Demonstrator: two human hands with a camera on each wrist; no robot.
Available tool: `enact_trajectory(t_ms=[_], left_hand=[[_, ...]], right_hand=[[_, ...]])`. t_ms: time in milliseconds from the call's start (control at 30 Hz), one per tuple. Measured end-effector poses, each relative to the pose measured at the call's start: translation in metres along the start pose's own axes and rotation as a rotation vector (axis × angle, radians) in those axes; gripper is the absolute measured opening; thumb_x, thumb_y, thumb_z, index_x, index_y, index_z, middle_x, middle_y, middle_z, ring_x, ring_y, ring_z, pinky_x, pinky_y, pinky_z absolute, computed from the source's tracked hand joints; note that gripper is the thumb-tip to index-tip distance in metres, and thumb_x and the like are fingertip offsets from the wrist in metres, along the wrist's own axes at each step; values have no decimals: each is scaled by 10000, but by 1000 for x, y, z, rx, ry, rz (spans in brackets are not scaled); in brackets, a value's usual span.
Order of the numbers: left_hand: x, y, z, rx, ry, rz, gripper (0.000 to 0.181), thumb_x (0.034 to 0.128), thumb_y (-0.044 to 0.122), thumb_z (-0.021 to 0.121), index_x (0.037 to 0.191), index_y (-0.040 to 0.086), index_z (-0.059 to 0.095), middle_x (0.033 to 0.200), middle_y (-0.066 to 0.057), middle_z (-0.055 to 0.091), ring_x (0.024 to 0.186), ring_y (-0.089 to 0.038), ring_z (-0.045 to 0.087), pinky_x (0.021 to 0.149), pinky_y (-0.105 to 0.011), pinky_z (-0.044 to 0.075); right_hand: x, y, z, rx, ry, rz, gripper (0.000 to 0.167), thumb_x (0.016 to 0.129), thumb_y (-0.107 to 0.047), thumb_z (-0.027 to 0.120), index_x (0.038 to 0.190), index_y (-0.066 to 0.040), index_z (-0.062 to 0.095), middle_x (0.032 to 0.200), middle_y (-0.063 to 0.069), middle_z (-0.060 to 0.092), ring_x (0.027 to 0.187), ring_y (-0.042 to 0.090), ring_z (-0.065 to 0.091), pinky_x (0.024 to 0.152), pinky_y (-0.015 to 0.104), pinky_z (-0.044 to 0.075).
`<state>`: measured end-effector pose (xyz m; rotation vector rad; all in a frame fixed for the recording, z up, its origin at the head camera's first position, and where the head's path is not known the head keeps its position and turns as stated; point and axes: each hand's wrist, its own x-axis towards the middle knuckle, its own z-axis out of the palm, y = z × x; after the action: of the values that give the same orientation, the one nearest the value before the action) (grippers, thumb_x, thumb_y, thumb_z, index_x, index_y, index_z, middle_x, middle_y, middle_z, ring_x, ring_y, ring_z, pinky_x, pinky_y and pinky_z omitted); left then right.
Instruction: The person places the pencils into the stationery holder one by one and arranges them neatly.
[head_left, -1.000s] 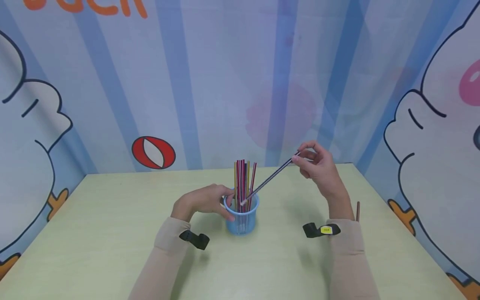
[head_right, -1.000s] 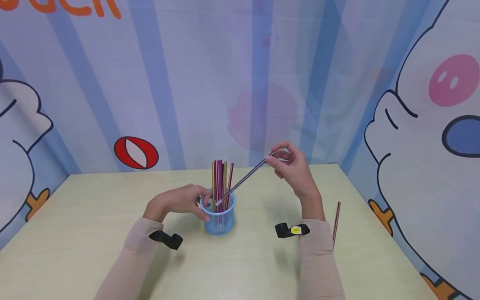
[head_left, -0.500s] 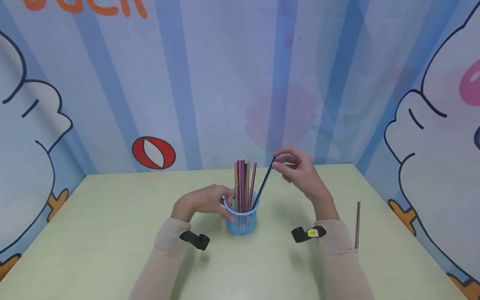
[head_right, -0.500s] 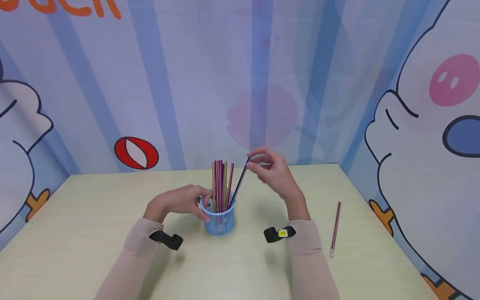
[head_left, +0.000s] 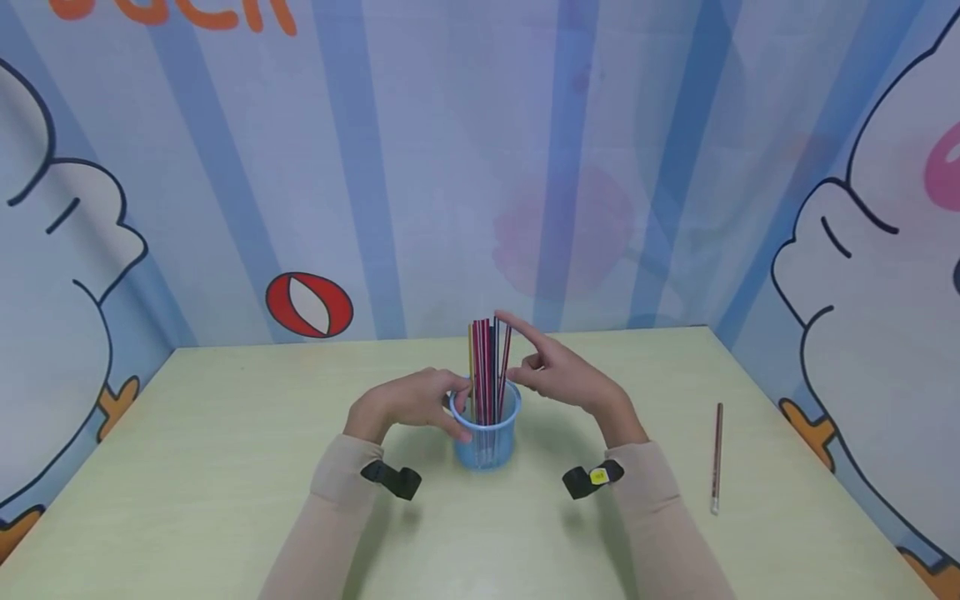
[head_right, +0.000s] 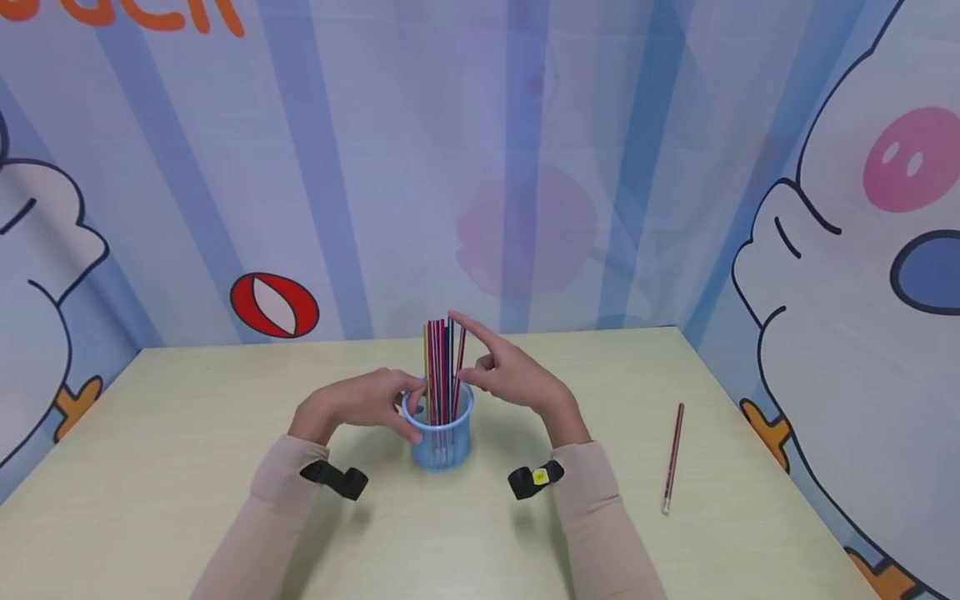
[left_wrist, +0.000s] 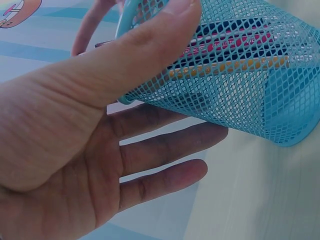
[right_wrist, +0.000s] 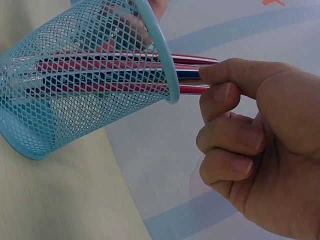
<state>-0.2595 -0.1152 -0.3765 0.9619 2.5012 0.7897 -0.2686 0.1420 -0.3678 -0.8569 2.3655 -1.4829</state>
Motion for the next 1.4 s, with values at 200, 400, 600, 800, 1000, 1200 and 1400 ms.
enact_trajectory(t_ms=[200,400,600,800,1000,1200,1400], left_hand=[[1,0,2,2,-8,3,357,782,261,870,839,98,557,750,56,490,690,-90,439,661,-273,386],[1,1,1,-2,-10,5,363,780,261,871,838,97,552,759,46,495,696,-98,441,662,-277,383],[1,2,0,13,-15,-1,360,776,279,872,836,117,555,757,53,485,693,-95,430,661,-273,376],[-1,2,0,12,-7,3,360,772,260,874,824,116,548,747,50,465,689,-102,413,654,-272,369],[0,0,0,5,-4,5,368,769,272,875,822,120,544,750,50,467,680,-97,406,651,-272,366],[0,0,0,13,-2,-9,370,768,275,875,826,119,545,744,52,458,680,-96,400,651,-275,363],[0,0,1,20,1,-4,365,767,276,875,821,132,544,729,56,447,667,-93,393,646,-274,357]], right_hand=[[-2,2,1,-35,-24,20,777,1005,-108,558,1560,-489,170,617,11,401,556,184,382,569,321,391],[-8,0,-4,-35,-31,36,807,1000,-97,545,1538,-544,143,621,11,401,566,177,365,563,317,372],[-18,2,-22,-52,8,64,776,1008,-167,571,1533,-550,148,637,24,392,584,194,373,583,337,384],[-34,9,-49,-34,58,103,700,1030,-202,551,1539,-519,190,657,36,381,592,187,350,580,326,369],[-60,24,-79,-44,82,184,608,1029,-202,562,1544,-412,316,835,117,576,578,163,363,568,294,365],[-91,42,-103,-90,101,258,578,1021,-261,587,1551,-273,359,1058,171,622,536,166,370,556,310,391],[-128,65,-124,-87,159,339,628,1024,-243,583,1577,-161,299,1297,313,507,556,175,384,565,331,392]])
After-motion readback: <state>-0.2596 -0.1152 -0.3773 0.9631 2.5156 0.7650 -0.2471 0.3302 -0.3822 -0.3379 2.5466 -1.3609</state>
